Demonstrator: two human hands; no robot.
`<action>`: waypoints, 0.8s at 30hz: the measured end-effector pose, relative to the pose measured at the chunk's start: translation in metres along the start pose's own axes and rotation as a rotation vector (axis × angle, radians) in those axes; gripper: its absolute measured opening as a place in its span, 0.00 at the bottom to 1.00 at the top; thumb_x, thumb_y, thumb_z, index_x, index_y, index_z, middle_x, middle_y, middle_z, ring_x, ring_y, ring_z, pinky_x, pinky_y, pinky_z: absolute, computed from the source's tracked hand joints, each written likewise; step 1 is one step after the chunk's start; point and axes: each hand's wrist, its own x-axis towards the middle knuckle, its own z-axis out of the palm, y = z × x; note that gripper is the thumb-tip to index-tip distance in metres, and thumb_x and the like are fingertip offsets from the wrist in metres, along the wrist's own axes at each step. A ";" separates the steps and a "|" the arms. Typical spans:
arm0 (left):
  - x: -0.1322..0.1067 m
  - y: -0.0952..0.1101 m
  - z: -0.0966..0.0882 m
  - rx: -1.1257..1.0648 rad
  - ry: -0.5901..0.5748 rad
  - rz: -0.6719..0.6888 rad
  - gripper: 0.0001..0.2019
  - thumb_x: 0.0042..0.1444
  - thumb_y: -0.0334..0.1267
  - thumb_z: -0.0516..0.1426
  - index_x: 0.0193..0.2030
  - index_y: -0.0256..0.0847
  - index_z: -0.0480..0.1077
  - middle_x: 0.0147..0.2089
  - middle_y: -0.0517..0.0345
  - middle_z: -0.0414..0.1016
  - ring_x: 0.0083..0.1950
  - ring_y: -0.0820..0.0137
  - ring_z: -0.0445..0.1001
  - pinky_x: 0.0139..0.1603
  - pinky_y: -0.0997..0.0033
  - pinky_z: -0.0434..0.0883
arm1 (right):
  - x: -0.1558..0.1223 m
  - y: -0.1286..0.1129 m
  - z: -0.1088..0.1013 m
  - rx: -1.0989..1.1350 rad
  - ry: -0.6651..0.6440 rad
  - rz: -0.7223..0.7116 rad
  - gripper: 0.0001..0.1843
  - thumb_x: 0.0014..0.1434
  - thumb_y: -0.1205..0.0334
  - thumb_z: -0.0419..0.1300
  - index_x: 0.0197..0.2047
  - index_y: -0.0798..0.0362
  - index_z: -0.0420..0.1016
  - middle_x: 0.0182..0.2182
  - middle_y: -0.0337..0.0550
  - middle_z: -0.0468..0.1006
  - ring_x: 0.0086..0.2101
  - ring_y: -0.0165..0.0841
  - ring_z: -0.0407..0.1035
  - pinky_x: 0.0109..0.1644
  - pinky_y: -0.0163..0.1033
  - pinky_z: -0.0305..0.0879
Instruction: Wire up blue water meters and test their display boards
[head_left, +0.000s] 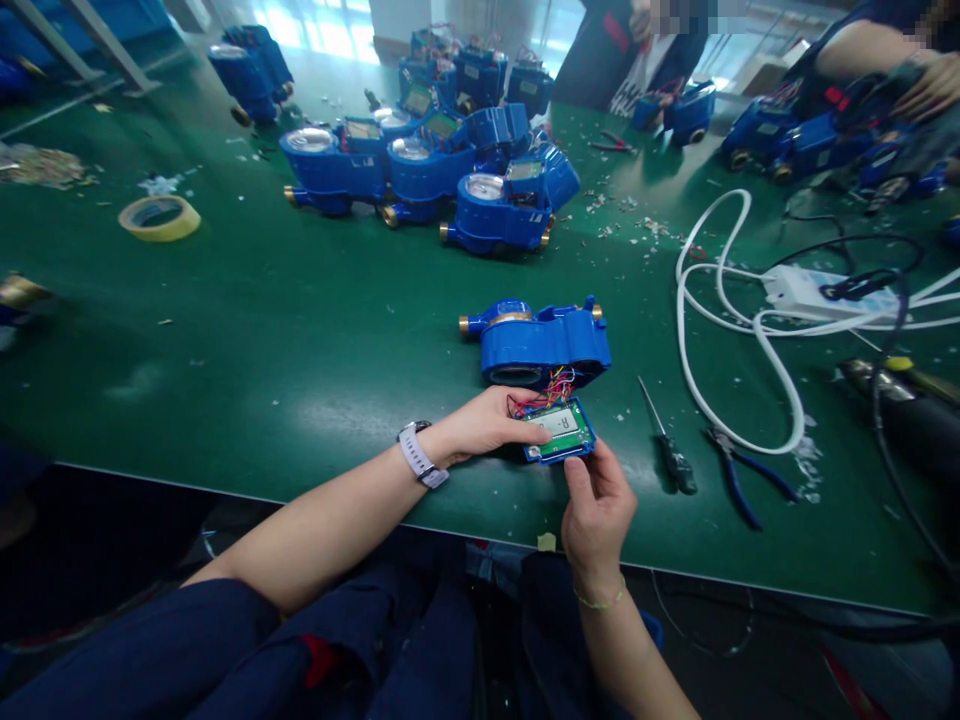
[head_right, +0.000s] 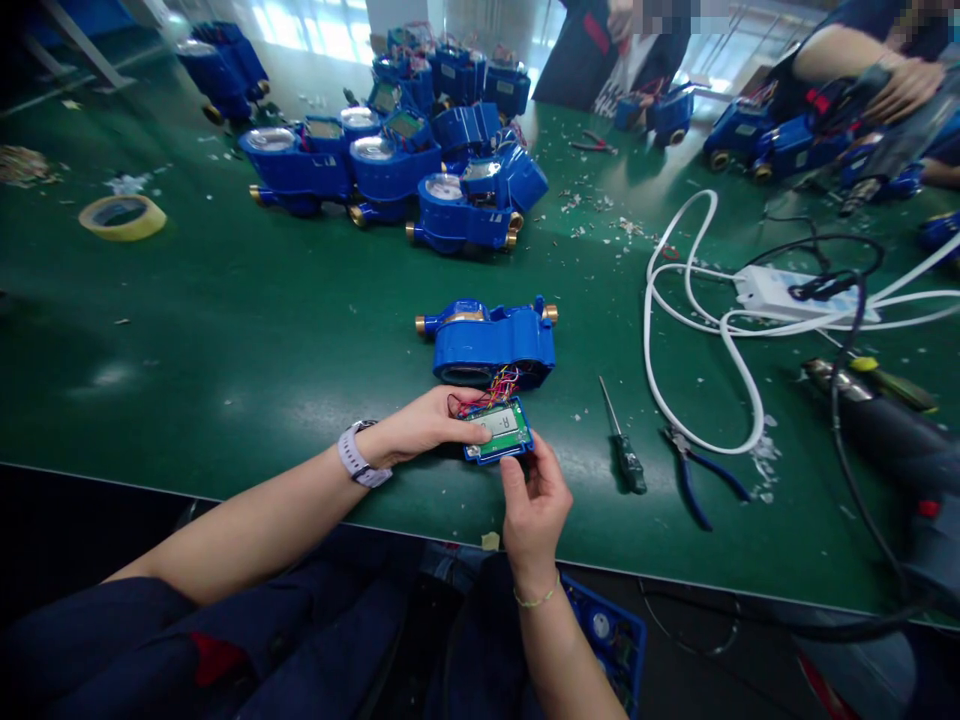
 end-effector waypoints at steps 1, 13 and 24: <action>0.000 0.000 0.000 0.012 0.003 0.004 0.17 0.40 0.29 0.68 0.40 0.34 0.77 0.38 0.55 0.81 0.36 0.72 0.76 0.48 0.67 0.70 | 0.000 0.000 0.000 -0.004 -0.003 0.005 0.17 0.59 0.57 0.63 0.51 0.53 0.74 0.45 0.48 0.79 0.44 0.39 0.74 0.48 0.46 0.72; 0.001 -0.004 0.000 0.046 0.048 0.055 0.16 0.42 0.35 0.69 0.39 0.33 0.78 0.36 0.53 0.82 0.34 0.72 0.76 0.43 0.69 0.71 | 0.001 -0.002 0.001 -0.022 -0.029 0.019 0.18 0.60 0.55 0.62 0.51 0.54 0.73 0.45 0.49 0.79 0.44 0.39 0.74 0.49 0.45 0.72; 0.004 -0.004 0.001 0.051 0.095 0.068 0.09 0.46 0.36 0.65 0.33 0.33 0.77 0.29 0.58 0.77 0.29 0.75 0.72 0.35 0.73 0.67 | 0.001 -0.005 0.003 -0.084 -0.029 0.042 0.20 0.57 0.52 0.63 0.49 0.55 0.73 0.44 0.51 0.78 0.44 0.41 0.74 0.51 0.50 0.71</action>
